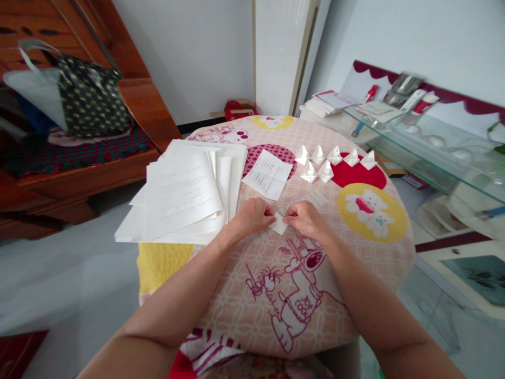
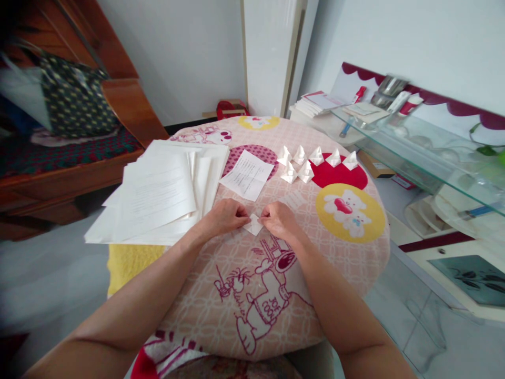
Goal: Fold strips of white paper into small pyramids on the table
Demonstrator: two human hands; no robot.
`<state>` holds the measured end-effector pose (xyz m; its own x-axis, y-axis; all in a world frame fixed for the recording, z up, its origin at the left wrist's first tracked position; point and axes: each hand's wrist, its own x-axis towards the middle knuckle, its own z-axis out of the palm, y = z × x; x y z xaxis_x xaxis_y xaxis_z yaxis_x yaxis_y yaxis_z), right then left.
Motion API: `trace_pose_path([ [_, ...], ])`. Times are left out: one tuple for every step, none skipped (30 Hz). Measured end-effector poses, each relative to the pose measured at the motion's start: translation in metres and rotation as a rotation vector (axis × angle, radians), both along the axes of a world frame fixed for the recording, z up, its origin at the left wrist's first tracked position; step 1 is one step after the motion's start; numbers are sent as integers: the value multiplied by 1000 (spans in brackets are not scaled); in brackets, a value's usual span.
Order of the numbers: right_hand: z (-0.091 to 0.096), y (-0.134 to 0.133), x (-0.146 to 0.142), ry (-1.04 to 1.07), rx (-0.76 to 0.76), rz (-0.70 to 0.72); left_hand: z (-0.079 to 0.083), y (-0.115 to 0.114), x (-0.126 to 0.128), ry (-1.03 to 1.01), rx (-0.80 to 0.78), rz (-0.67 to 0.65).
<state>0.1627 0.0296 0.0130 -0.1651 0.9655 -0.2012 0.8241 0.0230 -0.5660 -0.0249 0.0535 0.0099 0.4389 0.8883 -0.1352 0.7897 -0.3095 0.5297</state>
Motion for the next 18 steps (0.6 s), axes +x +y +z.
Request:
trace_pose_path([
  [0, 0, -1, -8, 1, -6, 0, 0, 0, 5, 1, 3],
  [0, 0, -1, -14, 3, -9, 0, -1, 1, 12, 7, 7],
  [0, 0, -2, -18, 7, -11, -1, -1, 1, 20, 18, 12],
  [0, 1, -2, -19, 11, -11, -1, -1, 1, 28, 33, 19],
  [0, 1, -2, -17, 13, -11, -2, 0, 1, 36, 43, 23],
  [0, 1, -2, -15, 12, -10, -2, 0, 1, 39, 43, 24],
  [0, 1, -2, -15, 10, -10, -3, 1, 0, 36, 29, 22],
  [0, 1, -2, -14, 10, -10, -3, 3, 0, 29, 0, 19],
  [0, 1, -2, -12, 11, -10, -3, 4, -1, 13, -38, 12],
  [-1, 1, -1, -8, 12, -7, -3, 5, -3, -9, -79, 3],
  [-1, 1, -1, -2, 13, -2, -3, 7, -4, -34, -115, -4],
  [-1, 1, 0, 6, 14, 5, -3, 8, -5, -59, -139, -11],
  [-1, 1, 0, 12, 14, 12, -4, 9, -6, -80, -153, -18],
  [-2, 1, 0, 13, 13, 18, -4, 10, -7, -95, -156, -23],
  [-2, 1, 1, 7, 14, 21, -4, 10, -7, -101, -152, -26],
  [-3, 1, 1, -4, 19, 22, -5, 10, -7, -101, -142, -26],
  [-3, 1, 1, -20, 25, 22, -5, 10, -7, -97, -128, -26],
  [-4, 1, 0, -38, 32, 22, -5, 10, -6, -89, -110, -24],
])
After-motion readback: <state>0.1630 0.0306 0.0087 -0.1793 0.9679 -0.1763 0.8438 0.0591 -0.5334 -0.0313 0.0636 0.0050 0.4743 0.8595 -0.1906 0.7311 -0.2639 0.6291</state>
